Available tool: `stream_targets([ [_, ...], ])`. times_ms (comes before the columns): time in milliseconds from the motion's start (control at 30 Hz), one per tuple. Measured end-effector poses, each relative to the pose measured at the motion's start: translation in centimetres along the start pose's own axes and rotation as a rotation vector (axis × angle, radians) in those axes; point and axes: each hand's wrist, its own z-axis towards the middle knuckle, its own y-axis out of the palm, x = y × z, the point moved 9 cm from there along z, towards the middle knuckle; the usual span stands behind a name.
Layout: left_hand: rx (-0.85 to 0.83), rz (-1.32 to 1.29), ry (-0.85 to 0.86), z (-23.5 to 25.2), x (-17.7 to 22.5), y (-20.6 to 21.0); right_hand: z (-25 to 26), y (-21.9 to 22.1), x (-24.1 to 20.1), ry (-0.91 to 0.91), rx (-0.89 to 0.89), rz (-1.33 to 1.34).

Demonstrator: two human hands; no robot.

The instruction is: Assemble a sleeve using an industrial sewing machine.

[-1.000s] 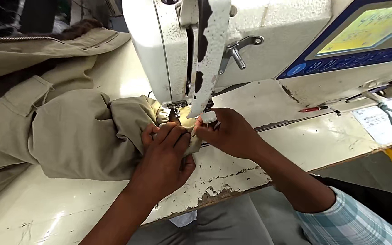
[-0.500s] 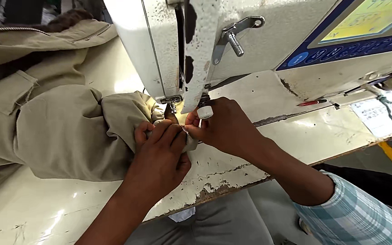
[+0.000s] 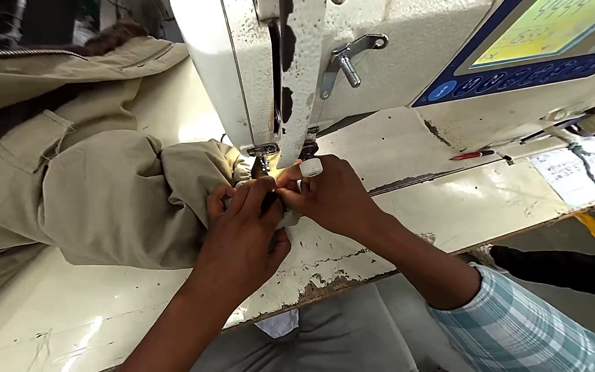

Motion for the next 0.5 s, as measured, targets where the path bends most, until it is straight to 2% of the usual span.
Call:
stream_targets([
  [200, -0.048, 0.046, 0.028, 0.5, 0.1, -0.2, -0.3, -0.2, -1.1, -0.016, -0.012, -0.094],
  [333, -0.084, 0.099, 0.054, 0.9, 0.3, -0.4, -0.9, -0.7, -1.1, -0.17, 0.006, -0.102],
  [500, -0.085, 0.123, 0.063, 0.9, 0.4, -0.3, -0.8, -4.0, 0.3, -0.251, 0.212, -0.025],
])
